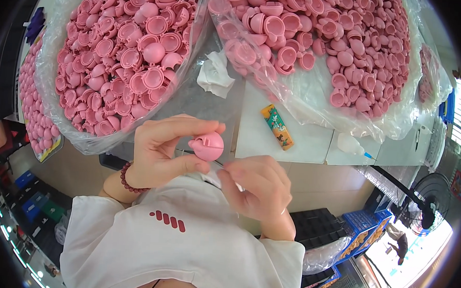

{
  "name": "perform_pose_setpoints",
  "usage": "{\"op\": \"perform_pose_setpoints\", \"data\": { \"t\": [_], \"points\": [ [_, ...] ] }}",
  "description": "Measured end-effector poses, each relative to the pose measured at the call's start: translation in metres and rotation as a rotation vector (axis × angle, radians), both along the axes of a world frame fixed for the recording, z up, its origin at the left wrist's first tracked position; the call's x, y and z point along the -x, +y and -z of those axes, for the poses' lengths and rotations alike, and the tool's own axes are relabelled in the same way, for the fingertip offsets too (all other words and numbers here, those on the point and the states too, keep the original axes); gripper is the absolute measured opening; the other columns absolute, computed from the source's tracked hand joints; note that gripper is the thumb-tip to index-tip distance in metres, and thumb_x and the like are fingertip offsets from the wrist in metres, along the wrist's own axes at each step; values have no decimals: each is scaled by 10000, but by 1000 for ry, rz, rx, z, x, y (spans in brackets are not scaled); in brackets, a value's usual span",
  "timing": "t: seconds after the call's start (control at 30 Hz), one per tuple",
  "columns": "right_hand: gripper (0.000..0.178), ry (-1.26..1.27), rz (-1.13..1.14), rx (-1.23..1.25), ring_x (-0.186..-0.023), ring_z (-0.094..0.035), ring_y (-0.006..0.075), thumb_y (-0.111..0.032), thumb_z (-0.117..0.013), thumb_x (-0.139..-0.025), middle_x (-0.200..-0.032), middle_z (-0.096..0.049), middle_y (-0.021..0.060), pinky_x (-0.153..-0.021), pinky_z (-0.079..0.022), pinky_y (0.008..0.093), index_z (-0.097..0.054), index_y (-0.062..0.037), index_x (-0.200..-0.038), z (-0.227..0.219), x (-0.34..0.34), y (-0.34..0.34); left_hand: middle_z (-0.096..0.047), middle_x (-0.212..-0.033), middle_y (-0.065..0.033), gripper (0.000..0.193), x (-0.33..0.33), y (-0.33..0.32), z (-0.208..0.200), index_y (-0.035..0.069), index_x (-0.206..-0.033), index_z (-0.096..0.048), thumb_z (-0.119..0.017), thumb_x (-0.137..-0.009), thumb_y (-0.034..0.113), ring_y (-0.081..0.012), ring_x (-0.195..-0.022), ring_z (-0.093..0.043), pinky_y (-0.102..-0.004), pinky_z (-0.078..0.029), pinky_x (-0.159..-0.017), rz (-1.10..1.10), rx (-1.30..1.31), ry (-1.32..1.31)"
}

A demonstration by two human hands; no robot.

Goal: Glue together two halves of pink plastic spheres to create small balls.

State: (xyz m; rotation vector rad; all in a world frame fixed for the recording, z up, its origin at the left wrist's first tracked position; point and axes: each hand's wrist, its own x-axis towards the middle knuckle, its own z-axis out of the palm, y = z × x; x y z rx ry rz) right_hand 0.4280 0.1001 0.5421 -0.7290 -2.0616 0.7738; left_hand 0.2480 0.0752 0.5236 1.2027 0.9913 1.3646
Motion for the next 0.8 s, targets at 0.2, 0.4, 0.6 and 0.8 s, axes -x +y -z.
{"op": "perform_pose_setpoints", "data": {
  "t": [0.2,0.4,0.6,0.8],
  "points": [
    [269,43,441,-143,-644,-495,156,20,-596,-703,-726,-531,109,-589,-428,251,-437,0,-920,17,-47,6,-629,-898,-175,408,5,0,2,-41,-912,-625,-779,-546,52,-182,-756,-593,-264,-468,-664,-62,-83,52],
    [320,155,1102,-308,-798,-481,177,-102,-634,-723,-909,-508,87,-729,-409,264,-438,4,-953,44,-123,31,-635,-875,-168,408,9,0,0,-28,-891,-635,-792,-526,61,-181,-730,-597,-251,-465,-636,-49,-134,60],
    [374,93,1143,-182,-774,-483,144,-173,-629,-757,-882,-492,54,-711,-413,246,-467,21,-1033,63,-148,52,-632,-851,-168,415,13,2,-3,-30,-882,-629,-799,-513,56,-199,-742,-599,-267,-469,-651,7,-113,-1],
    [307,22,1184,239,-745,-541,115,-175,-607,-784,-890,-583,75,-656,-454,211,-523,36,-991,53,-135,59,-540,-879,-94,471,10,1,-2,69,-906,-490,-771,-621,318,-201,-743,-568,-299,-465,-664,196,234,-771]
  ]
}}
